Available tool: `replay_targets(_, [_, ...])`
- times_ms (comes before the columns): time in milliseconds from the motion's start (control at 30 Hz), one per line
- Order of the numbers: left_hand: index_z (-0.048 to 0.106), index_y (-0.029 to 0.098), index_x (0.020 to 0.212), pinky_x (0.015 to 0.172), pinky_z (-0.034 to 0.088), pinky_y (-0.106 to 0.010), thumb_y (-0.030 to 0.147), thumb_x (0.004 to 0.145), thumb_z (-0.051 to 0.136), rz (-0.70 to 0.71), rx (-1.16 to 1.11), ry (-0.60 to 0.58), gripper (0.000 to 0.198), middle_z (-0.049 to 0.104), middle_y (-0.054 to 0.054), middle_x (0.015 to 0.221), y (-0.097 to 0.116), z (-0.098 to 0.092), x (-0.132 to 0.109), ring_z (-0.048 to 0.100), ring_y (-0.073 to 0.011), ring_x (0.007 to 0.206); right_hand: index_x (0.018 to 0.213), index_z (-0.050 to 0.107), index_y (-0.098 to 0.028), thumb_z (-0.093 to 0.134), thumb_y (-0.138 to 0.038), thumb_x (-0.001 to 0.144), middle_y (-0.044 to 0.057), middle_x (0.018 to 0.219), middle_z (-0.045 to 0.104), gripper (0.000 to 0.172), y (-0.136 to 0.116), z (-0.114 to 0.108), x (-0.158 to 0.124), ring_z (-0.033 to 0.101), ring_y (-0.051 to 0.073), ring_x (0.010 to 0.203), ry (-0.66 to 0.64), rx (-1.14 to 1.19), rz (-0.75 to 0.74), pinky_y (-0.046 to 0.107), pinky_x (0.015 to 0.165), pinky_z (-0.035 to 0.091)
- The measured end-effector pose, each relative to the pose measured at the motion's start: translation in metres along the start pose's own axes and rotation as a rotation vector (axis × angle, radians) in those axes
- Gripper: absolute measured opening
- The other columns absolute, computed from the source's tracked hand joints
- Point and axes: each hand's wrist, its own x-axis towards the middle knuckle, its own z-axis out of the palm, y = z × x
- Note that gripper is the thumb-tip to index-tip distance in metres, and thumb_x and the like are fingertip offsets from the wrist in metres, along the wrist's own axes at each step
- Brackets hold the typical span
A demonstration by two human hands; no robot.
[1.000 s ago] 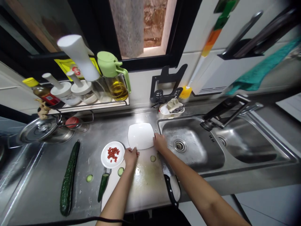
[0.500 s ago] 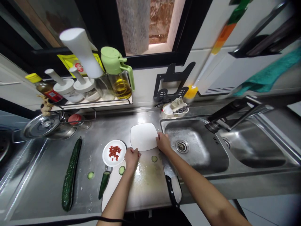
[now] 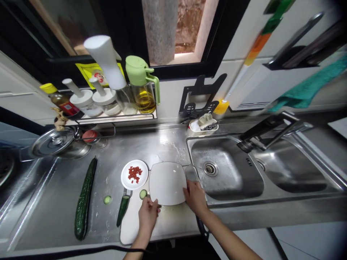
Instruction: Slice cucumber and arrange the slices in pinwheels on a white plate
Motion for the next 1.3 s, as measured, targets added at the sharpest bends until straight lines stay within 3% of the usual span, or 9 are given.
replay_targets(467, [0.030, 0.025, 0.071, 0.048, 0.040, -0.022, 0.057, 0.072, 0.055, -0.055, -0.181, -0.043, 0.040, 0.055, 0.006, 0.048, -0.029, 0.005, -0.010, 0.059, -0.0145, 0.049, 0.118, 0.056, -0.016, 0.047, -0.024, 0.090, 0.010, 0.098, 0.064, 0.031, 0.003, 0.010, -0.013, 0.049, 0.025, 0.103, 0.000, -0.113, -0.060, 0.033, 0.077, 0.036])
replay_targets(700, [0.034, 0.024, 0.068, 0.045, 0.034, -0.021, 0.055, 0.072, 0.057, -0.053, -0.067, -0.051, 0.039, 0.048, 0.008, 0.045, -0.027, -0.003, -0.008, 0.051, -0.0114, 0.041, 0.122, 0.054, -0.016, 0.046, -0.025, 0.091, 0.011, 0.105, 0.064, 0.034, 0.001, 0.012, -0.015, 0.048, 0.028, 0.106, 0.013, -0.164, -0.041, 0.035, 0.077, 0.037])
replay_targets(833, [0.048, 0.022, 0.071, 0.056, 0.043, -0.025, 0.057, 0.076, 0.053, 0.049, 0.136, 0.093, 0.035, 0.060, 0.003, 0.058, -0.022, -0.029, 0.000, 0.057, -0.0143, 0.053, 0.124, 0.054, -0.016, 0.045, -0.025, 0.091, 0.011, 0.111, 0.064, 0.035, -0.002, 0.009, -0.018, 0.048, 0.029, 0.106, 0.012, -0.177, -0.027, 0.037, 0.078, 0.038])
replay_targets(900, [0.056, 0.021, 0.086, 0.064, 0.046, -0.029, 0.055, 0.075, 0.055, 0.094, 0.212, 0.218, 0.036, 0.065, -0.001, 0.068, -0.021, -0.042, 0.009, 0.062, -0.0178, 0.063, 0.125, 0.053, -0.016, 0.045, -0.025, 0.091, 0.011, 0.111, 0.064, 0.036, -0.002, 0.009, -0.019, 0.048, 0.029, 0.106, 0.015, -0.178, -0.031, 0.037, 0.078, 0.038])
replay_targets(1000, [0.062, 0.017, 0.100, 0.071, 0.048, -0.033, 0.050, 0.075, 0.054, 0.180, 0.293, 0.310, 0.042, 0.067, -0.006, 0.079, -0.023, -0.052, 0.024, 0.063, -0.0211, 0.070, 0.124, 0.054, -0.017, 0.044, -0.024, 0.091, 0.011, 0.110, 0.064, 0.035, 0.000, 0.011, -0.020, 0.048, 0.029, 0.106, 0.020, -0.181, -0.037, 0.038, 0.079, 0.038])
replay_targets(1167, [0.066, 0.018, 0.094, 0.075, 0.047, -0.033, 0.040, 0.077, 0.050, 0.247, 0.350, 0.327, 0.032, 0.068, -0.008, 0.086, -0.027, -0.052, 0.035, 0.063, -0.0217, 0.076, 0.125, 0.053, -0.018, 0.044, -0.025, 0.091, 0.011, 0.110, 0.063, 0.036, 0.002, 0.013, -0.019, 0.048, 0.028, 0.106, 0.020, -0.191, -0.040, 0.037, 0.079, 0.038])
replay_targets(1300, [0.065, 0.019, 0.088, 0.073, 0.045, -0.030, 0.037, 0.077, 0.048, 0.215, 0.374, 0.309, 0.027, 0.068, -0.005, 0.083, -0.024, -0.050, 0.032, 0.062, -0.0198, 0.073, 0.126, 0.052, -0.017, 0.043, -0.025, 0.092, 0.011, 0.111, 0.063, 0.036, 0.002, 0.014, -0.020, 0.048, 0.028, 0.107, 0.024, -0.183, -0.036, 0.037, 0.079, 0.037])
